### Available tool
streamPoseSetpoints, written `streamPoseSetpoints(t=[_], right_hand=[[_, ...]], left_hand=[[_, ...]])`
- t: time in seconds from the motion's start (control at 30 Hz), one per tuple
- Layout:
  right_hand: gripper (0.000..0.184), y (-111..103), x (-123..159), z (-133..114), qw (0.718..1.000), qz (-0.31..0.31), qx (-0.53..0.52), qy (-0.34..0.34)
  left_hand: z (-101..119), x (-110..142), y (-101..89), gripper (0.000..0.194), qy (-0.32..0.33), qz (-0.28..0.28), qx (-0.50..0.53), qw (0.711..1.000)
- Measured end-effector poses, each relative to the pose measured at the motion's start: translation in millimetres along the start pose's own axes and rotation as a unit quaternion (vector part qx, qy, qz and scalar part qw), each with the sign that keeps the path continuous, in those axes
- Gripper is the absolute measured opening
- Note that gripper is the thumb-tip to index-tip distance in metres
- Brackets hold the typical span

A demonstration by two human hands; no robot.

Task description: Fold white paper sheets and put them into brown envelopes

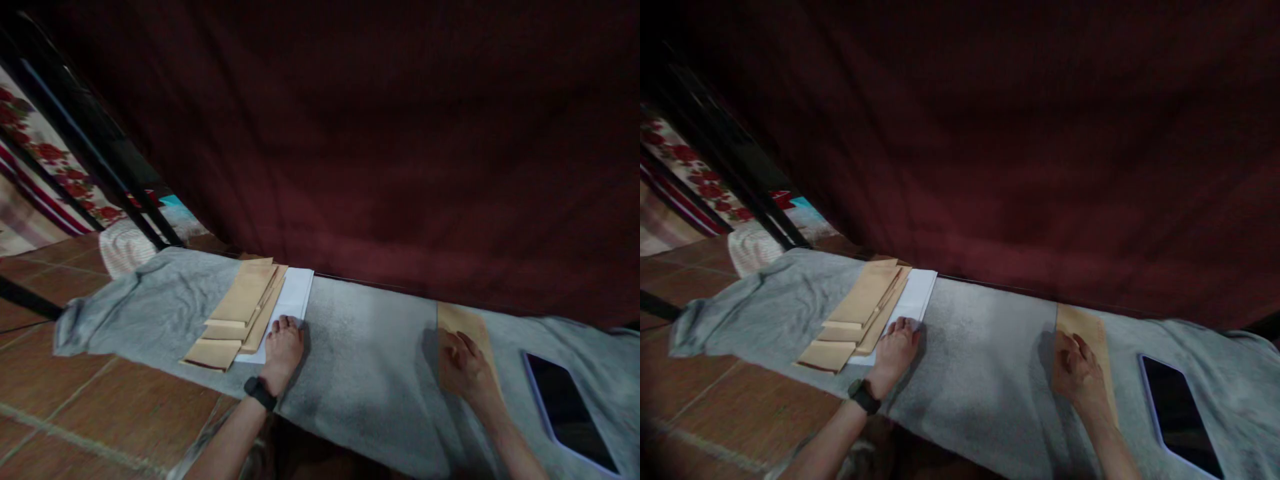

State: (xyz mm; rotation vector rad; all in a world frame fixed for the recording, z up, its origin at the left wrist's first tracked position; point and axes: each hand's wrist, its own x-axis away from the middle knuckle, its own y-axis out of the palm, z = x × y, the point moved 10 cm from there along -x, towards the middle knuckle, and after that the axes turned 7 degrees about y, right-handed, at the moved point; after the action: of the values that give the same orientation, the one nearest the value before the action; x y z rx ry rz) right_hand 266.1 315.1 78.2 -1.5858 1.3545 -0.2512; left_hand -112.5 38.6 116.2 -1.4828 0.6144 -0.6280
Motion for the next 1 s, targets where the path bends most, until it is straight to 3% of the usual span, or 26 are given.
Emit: streamPoseSetpoints(t=[0.17, 0.43, 0.57, 0.8, 1.0], right_hand=[[0.042, 26, 7, -27, 0.998, -0.037, 0.033, -0.038], [0.045, 37, 4, -40, 0.996, -0.082, 0.019, -0.02], [0.046, 45, 5, -52, 0.995, -0.102, 0.018, -0.013], [0.042, 51, 7, -70, 0.992, -0.119, 0.046, -0.017], [0.04, 53, 9, -71, 0.989, -0.134, 0.065, -0.024]], left_hand=[[-6, -2, -7.4, 0.036, 0.0, 0.002, 0.014, 1.0], [-13, -7, -13.1, 0.025, 0.01, 0.035, 0.049, 0.998], [-13, -6, -16.0, 0.034, 0.008, 0.078, 0.033, 0.996], [-7, -9, 3.6, 0.036, 0.025, 0.05, 0.018, 0.998], [-12, -12, 2.3, 0.031, 0.026, 0.043, 0.037, 0.998]])
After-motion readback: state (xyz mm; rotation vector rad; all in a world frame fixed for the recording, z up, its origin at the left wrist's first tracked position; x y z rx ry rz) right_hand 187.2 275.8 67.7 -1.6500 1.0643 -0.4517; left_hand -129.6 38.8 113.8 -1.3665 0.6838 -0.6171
